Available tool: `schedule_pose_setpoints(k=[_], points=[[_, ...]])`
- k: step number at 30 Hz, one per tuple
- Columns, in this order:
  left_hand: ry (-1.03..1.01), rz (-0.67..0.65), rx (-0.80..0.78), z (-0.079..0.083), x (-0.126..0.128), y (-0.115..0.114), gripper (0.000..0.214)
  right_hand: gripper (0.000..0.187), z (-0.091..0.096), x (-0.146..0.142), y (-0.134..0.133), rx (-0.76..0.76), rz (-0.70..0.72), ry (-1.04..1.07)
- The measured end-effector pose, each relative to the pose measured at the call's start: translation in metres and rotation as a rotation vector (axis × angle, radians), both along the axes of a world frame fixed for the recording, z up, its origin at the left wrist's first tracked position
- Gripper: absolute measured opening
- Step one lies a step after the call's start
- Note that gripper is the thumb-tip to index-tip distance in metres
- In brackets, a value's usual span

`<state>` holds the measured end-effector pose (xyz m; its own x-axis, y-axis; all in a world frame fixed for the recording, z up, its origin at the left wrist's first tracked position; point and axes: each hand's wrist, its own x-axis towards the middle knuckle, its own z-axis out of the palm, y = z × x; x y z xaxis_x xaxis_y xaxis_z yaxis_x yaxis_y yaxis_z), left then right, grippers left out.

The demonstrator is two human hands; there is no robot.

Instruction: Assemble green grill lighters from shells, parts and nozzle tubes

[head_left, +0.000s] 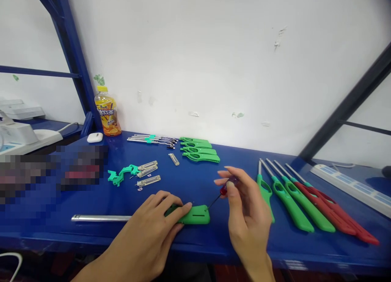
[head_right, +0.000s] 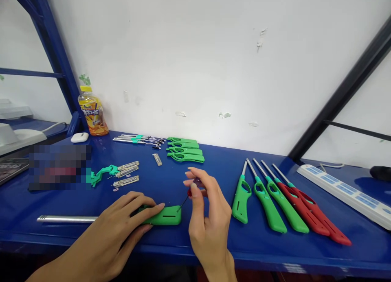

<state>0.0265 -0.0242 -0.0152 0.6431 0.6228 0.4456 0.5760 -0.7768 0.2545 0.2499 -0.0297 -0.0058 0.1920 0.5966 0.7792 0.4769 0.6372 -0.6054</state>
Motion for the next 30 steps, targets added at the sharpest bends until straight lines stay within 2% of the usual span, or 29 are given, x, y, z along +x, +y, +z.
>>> schedule_pose_setpoints(k=[6, 12, 14, 18, 20, 24, 30], points=[[-0.003, 0.016, -0.001, -0.0016, 0.0003, -0.0001, 0.047, 0.022, 0.0034, -0.0019, -0.0004, 0.046, -0.104, 0.006], [0.006, 0.027, -0.003, -0.0029, -0.0012, -0.0007, 0.048, 0.049, 0.0067, 0.0023, -0.0018, 0.102, -0.124, -0.150], [0.011, 0.035, 0.001, -0.0029, -0.0008, -0.0009, 0.048, 0.052, 0.0057, 0.0036, -0.0023, 0.117, -0.116, -0.154], [0.013, 0.036, 0.007, -0.0034, -0.0005, -0.0013, 0.049, 0.039, 0.0017, 0.0033, -0.0016, 0.109, -0.105, -0.053], [0.011, 0.033, 0.008, -0.0039, -0.0007, -0.0008, 0.049, 0.030, 0.0006, 0.0025, -0.0004, 0.151, -0.109, 0.002], [0.009, 0.032, 0.019, -0.0038, -0.0009, 0.0008, 0.050, 0.023, 0.0023, 0.0019, 0.0006, 0.196, -0.120, -0.011], [0.025, 0.016, 0.014, -0.0006, -0.0004, -0.0004, 0.048, 0.043, 0.0047, 0.0000, -0.0019, 0.109, -0.106, -0.109]])
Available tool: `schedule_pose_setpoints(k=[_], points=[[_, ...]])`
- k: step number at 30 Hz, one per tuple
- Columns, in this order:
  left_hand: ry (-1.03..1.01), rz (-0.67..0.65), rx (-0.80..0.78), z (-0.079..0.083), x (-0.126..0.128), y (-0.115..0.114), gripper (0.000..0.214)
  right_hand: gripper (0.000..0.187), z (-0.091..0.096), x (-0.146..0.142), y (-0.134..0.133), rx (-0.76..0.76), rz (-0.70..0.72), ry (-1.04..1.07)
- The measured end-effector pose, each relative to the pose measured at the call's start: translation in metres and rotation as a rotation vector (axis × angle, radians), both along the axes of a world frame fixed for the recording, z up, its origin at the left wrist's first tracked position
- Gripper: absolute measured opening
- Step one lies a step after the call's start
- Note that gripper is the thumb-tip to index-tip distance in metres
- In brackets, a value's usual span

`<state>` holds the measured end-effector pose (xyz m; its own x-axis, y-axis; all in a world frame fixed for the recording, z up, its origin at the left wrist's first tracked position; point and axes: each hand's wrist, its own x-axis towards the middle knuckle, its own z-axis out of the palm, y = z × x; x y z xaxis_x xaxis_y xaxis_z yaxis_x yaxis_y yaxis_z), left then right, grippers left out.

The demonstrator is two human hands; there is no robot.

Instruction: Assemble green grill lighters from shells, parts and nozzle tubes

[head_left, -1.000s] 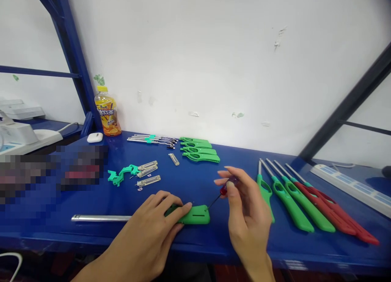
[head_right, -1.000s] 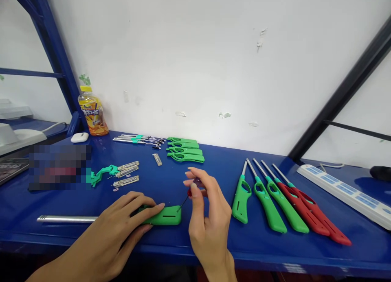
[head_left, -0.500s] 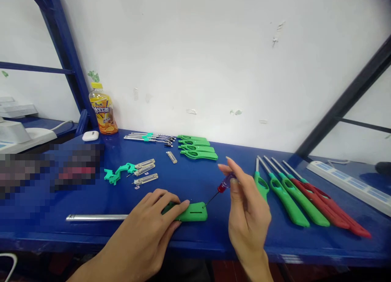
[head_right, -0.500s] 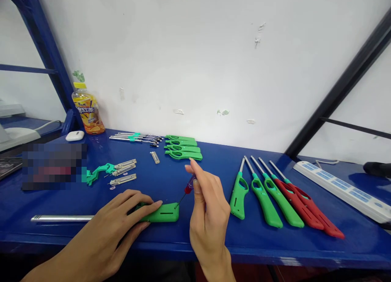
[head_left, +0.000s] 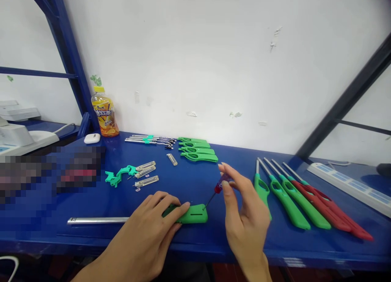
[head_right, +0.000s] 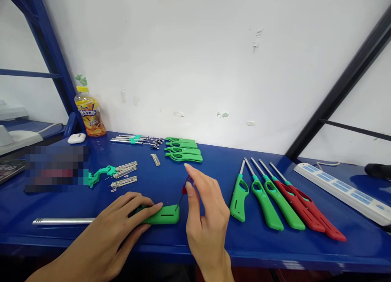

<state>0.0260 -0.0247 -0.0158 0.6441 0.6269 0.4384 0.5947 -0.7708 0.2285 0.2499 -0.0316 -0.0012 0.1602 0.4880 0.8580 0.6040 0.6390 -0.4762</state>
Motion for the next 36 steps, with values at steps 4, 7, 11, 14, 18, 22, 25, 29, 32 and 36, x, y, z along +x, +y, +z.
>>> schedule_pose_setpoints(k=[4, 7, 11, 14, 18, 22, 25, 29, 32, 36], points=[[-0.012, 0.005, 0.022, 0.0005, -0.0001, -0.0009, 0.047, 0.042, -0.0018, -0.0009, 0.0007, 0.000, 0.053, 0.027], [-0.007, 0.002, 0.026, 0.0002, -0.0002, -0.0005, 0.047, 0.037, -0.0022, -0.0005, 0.0018, 0.001, 0.056, 0.066], [-0.012, 0.010, 0.010, -0.0013, 0.0000, 0.0005, 0.049, 0.032, -0.0008, -0.0003, 0.0030, -0.010, 0.043, 0.103], [-0.008, 0.012, 0.011, -0.0022, 0.0000, 0.0004, 0.050, 0.029, 0.0005, -0.0004, 0.0030, 0.017, 0.010, 0.085], [-0.009, 0.018, 0.023, -0.0017, -0.0004, -0.0006, 0.049, 0.029, 0.0007, -0.0007, 0.0021, 0.026, 0.015, 0.072], [-0.009, 0.004, 0.033, 0.0009, -0.0002, -0.0006, 0.048, 0.029, -0.0009, -0.0011, 0.0023, 0.029, 0.017, 0.070], [-0.011, -0.005, 0.038, 0.0022, 0.0004, -0.0002, 0.048, 0.027, -0.0026, -0.0018, 0.0031, 0.020, 0.014, 0.076], [-0.014, -0.001, 0.022, 0.0002, 0.0004, -0.0007, 0.049, 0.028, -0.0026, -0.0024, 0.0033, 0.052, 0.022, 0.121], [-0.018, 0.009, -0.002, -0.0016, 0.0005, -0.0023, 0.048, 0.030, -0.0020, -0.0001, 0.0032, 0.275, -0.032, 0.251], [0.001, 0.015, -0.060, 0.0013, 0.0016, -0.0050, 0.048, 0.017, -0.0063, 0.0067, 0.0059, 0.107, -0.088, 0.330]])
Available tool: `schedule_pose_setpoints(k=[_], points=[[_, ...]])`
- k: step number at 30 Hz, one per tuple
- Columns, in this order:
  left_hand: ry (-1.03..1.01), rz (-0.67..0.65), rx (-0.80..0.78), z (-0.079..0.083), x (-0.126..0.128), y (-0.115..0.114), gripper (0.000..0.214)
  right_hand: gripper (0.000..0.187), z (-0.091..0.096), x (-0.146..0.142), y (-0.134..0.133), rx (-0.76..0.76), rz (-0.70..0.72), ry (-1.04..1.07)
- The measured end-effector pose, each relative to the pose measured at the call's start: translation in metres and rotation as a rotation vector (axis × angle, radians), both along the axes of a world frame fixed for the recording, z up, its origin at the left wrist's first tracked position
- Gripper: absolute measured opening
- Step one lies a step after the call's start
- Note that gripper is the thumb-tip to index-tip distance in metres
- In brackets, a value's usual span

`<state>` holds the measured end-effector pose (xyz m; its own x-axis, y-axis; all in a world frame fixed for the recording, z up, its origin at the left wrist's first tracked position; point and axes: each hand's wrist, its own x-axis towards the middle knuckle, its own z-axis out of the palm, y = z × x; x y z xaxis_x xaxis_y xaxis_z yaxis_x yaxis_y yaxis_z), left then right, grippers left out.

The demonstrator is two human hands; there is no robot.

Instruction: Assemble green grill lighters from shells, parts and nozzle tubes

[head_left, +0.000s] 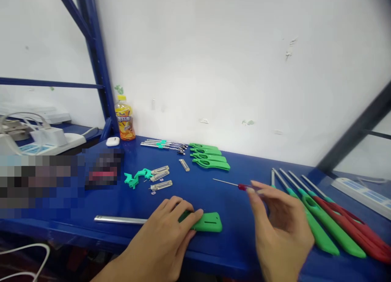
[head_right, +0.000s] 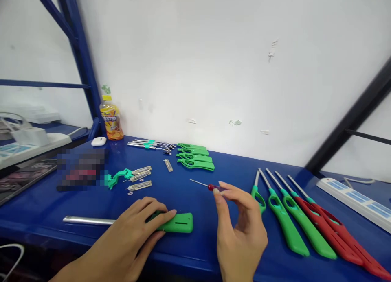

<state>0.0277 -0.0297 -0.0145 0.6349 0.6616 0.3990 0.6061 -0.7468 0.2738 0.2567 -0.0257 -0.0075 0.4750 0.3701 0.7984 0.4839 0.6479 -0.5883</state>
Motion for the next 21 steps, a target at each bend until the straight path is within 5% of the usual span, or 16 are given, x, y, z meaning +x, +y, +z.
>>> schedule_pose_setpoints(k=[2, 9, 14, 17, 21], points=[[0.014, -0.003, -0.026, 0.004, 0.001, -0.001, 0.047, 0.010, -0.003, 0.003, 0.002, -0.191, -0.010, -0.112], [0.151, 0.063, -0.100, 0.017, -0.001, 0.001, 0.046, 0.030, -0.018, 0.021, 0.010, -0.490, -0.101, -0.398], [0.268, 0.091, -0.063, 0.040, -0.009, -0.007, 0.064, 0.030, -0.044, 0.043, 0.024, -0.740, -0.040, -0.624], [0.324, 0.134, -0.085, 0.057, -0.018, -0.014, 0.069, 0.030, -0.046, 0.046, 0.025, -0.725, -0.039, -0.699], [0.438, 0.141, -0.144, 0.066, -0.029, -0.014, 0.051, 0.028, -0.028, 0.031, 0.013, -0.480, -0.075, -0.649]])
